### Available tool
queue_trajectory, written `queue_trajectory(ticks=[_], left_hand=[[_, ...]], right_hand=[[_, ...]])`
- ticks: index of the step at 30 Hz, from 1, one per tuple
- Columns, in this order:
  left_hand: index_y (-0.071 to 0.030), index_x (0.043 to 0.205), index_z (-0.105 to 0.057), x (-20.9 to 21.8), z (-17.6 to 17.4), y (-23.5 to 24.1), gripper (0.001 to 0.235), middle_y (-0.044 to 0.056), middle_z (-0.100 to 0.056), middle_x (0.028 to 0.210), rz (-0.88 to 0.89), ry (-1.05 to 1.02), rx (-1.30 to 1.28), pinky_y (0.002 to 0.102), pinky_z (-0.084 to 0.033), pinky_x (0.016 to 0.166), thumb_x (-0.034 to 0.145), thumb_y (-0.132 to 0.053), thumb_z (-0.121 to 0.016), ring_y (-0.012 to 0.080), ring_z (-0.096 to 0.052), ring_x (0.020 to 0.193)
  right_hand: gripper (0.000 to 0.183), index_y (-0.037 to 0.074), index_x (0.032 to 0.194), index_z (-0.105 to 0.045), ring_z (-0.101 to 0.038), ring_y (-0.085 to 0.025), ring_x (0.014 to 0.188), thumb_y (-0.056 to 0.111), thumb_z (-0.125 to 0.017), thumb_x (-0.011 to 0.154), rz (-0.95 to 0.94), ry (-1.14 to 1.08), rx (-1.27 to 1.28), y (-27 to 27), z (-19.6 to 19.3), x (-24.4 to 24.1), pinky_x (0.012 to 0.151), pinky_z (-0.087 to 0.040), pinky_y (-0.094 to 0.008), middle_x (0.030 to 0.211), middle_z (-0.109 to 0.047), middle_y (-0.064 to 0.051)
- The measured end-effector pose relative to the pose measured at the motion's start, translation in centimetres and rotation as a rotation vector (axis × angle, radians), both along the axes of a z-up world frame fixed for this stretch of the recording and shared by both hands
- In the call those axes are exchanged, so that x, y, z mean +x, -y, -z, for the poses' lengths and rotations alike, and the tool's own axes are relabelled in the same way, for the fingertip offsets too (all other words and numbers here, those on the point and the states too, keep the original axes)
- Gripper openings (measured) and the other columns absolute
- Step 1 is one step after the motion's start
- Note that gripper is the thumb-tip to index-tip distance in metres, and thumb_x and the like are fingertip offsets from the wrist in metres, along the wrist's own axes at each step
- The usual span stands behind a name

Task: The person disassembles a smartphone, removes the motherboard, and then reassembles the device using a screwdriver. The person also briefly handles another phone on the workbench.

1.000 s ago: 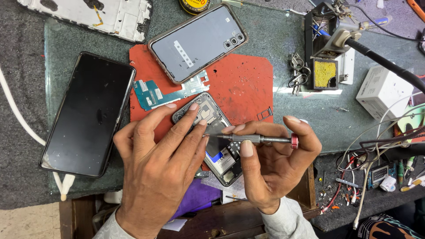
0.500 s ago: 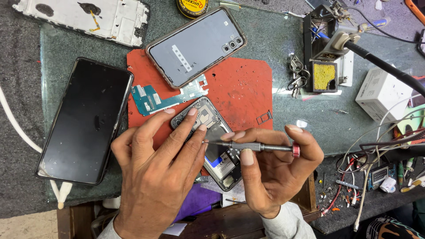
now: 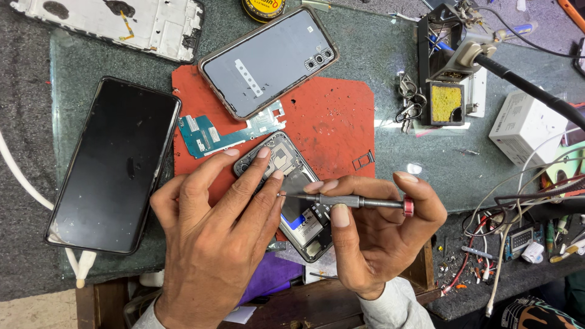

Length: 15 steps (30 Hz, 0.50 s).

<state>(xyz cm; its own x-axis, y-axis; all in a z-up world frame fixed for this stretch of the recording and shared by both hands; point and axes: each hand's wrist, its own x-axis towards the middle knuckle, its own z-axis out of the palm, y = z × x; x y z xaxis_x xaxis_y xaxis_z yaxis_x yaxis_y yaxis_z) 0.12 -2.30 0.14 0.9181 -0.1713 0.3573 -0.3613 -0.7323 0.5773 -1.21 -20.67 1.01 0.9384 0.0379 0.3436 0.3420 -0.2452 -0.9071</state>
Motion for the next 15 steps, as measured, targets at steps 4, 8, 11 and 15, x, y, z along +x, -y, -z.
queue_trajectory(ticks=[4, 8, 11, 15], left_hand=[[-0.007, 0.118, -0.078, 0.0, 0.0, -0.1, 0.031, 0.001, -0.071, 0.133, -0.001, 0.000, -0.002, 0.045, -0.030, 0.102, 0.093, -0.026, -0.076, 0.0236, -0.048, 0.131], [-0.006, 0.118, -0.077, 0.0, -0.1, 0.0, 0.031, 0.003, -0.071, 0.132, 0.000, 0.007, 0.022, 0.046, -0.030, 0.101, 0.094, -0.025, -0.076, 0.0248, -0.048, 0.131], [-0.006, 0.119, -0.077, 0.0, -0.2, 0.1, 0.031, 0.004, -0.071, 0.133, -0.008, 0.020, 0.040, 0.047, -0.031, 0.099, 0.094, -0.025, -0.076, 0.0259, -0.048, 0.131], [-0.006, 0.118, -0.076, 0.0, -0.3, 0.3, 0.031, 0.005, -0.070, 0.134, -0.016, 0.022, 0.060, 0.048, -0.032, 0.098, 0.094, -0.026, -0.075, 0.0272, -0.049, 0.131]], right_hand=[[0.061, 0.014, 0.151, -0.021, -0.071, -0.027, 0.101, -0.012, -0.054, 0.107, 0.065, 0.014, 0.022, -0.1, 0.0, 0.2, 0.102, -0.064, -0.048, 0.116, -0.063, -0.023], [0.060, 0.011, 0.147, -0.020, -0.071, -0.028, 0.100, -0.013, -0.053, 0.103, 0.162, 0.149, -0.136, -0.2, 0.4, 1.4, 0.099, -0.065, -0.046, 0.120, -0.061, -0.026], [0.056, 0.005, 0.144, -0.023, -0.072, -0.031, 0.101, -0.015, -0.051, 0.100, 0.183, 0.220, -0.307, -0.1, 0.5, 1.9, 0.091, -0.063, -0.040, 0.119, -0.060, -0.030], [0.060, 0.009, 0.148, -0.020, -0.073, -0.027, 0.102, -0.014, -0.053, 0.103, 0.158, 0.247, -0.362, -0.2, 0.8, 1.9, 0.095, -0.060, -0.034, 0.118, -0.062, -0.028]])
